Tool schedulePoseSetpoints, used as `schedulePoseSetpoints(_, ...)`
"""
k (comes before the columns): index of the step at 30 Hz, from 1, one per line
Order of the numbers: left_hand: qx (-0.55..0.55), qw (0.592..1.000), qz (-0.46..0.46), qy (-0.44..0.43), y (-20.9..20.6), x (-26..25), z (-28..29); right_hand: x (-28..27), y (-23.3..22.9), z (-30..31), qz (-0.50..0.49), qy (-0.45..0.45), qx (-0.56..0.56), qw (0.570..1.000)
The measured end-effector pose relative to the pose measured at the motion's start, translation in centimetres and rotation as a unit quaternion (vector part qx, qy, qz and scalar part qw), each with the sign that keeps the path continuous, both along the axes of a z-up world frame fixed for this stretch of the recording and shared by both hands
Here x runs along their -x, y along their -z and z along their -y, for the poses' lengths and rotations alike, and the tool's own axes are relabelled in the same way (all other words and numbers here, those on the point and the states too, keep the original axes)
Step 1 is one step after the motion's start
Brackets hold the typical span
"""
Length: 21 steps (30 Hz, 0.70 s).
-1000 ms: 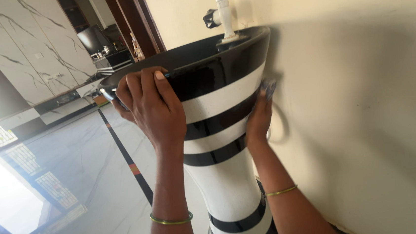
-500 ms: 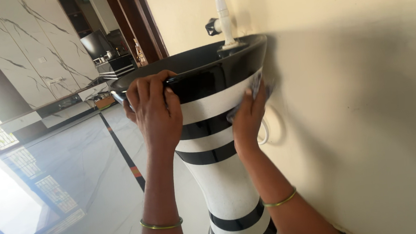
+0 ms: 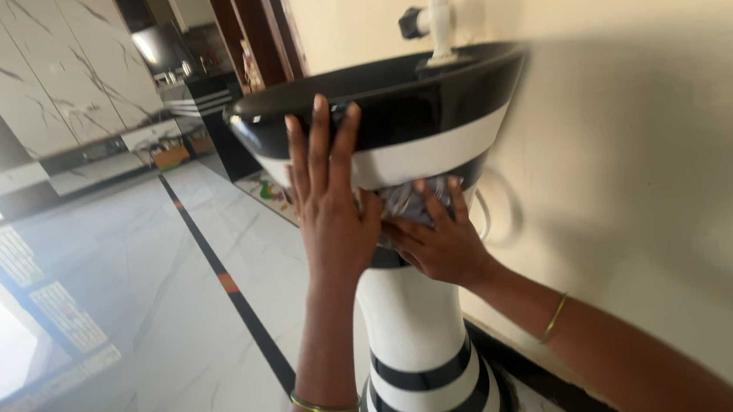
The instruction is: The person scrubs the inside of a black pedestal sink with a cloth, then wipes the faucet and the exterior of the sink.
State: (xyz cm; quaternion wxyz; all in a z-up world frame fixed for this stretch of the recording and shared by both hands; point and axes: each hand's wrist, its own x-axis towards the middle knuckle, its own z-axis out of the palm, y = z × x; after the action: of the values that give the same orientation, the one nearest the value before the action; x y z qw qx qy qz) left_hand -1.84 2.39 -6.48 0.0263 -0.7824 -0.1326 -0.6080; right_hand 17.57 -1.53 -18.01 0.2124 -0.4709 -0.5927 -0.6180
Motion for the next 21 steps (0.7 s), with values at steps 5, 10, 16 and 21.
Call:
schedulePoseSetpoints(5, -0.001, 1.0, -0.026, 0.007, 3.3, 1.0, -0.5, -1.7, 0.5, 1.6, 0.136, 0.035, 0.072, 0.987)
schedulePoseSetpoints(10, 0.002, 0.998, -0.01, 0.069, 3.2, 1.7, -1.0, -0.2, -8.9, 3.6, 0.057, 0.05, -0.022, 0.997)
schedulePoseSetpoints(16, 0.154, 0.974, 0.051, 0.155, 2.4, 4.2, -2.7, 7.6, -17.3, 2.6, 0.012, -0.003, -0.063, 0.998)
schedulePoseSetpoints(21, 0.173, 0.967, 0.097, 0.16, 2.5, 5.5, -5.4, 12.6, -19.0, -3.3, 0.034, 0.026, -0.044, 0.998)
